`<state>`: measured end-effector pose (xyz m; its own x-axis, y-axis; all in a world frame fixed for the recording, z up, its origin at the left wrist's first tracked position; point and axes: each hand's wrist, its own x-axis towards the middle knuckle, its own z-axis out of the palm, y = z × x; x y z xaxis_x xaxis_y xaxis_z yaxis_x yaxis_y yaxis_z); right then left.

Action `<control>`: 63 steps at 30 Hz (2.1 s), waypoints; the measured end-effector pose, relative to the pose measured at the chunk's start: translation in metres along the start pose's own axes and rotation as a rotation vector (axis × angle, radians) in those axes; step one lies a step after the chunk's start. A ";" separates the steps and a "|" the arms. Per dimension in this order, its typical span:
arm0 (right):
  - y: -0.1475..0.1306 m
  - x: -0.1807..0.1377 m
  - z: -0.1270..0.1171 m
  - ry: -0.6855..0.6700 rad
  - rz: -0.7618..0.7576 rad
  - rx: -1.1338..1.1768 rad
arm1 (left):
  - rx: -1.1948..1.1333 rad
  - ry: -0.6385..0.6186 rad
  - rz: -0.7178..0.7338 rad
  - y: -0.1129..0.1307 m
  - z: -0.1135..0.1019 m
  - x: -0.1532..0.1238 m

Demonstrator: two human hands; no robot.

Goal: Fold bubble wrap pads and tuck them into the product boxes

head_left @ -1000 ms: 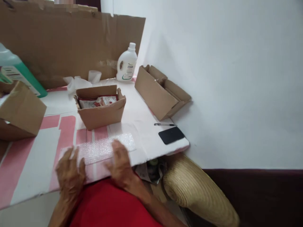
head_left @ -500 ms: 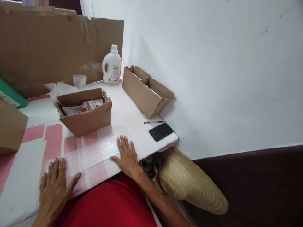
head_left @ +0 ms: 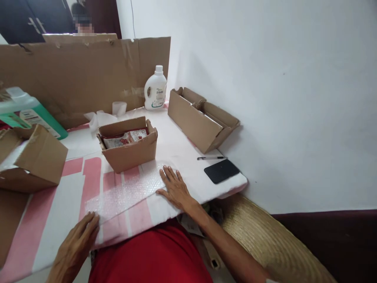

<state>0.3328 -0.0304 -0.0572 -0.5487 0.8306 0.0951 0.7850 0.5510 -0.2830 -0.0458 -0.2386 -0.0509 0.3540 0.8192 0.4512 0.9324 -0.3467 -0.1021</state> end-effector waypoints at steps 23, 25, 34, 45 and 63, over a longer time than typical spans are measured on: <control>-0.140 -0.012 -0.017 0.205 -0.061 0.900 | -0.138 0.252 -0.433 0.087 -0.076 0.109; -0.118 -0.015 -0.024 0.236 0.190 1.098 | -0.163 0.302 -0.372 0.095 -0.065 0.123; -0.048 0.002 -0.034 0.305 0.447 0.710 | -0.288 0.049 0.020 0.111 0.037 0.167; -0.036 0.004 -0.016 0.239 0.496 0.417 | -0.244 -0.041 0.056 0.115 0.054 0.158; -0.011 0.013 -0.001 -0.010 -0.196 0.024 | -0.158 -0.072 0.045 0.120 0.051 0.119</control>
<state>0.3169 -0.0254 -0.0515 -0.6934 0.7066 0.1412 0.6558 0.7000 -0.2827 0.1114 -0.1596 -0.0548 0.4046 0.8301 0.3837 0.8946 -0.4463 0.0221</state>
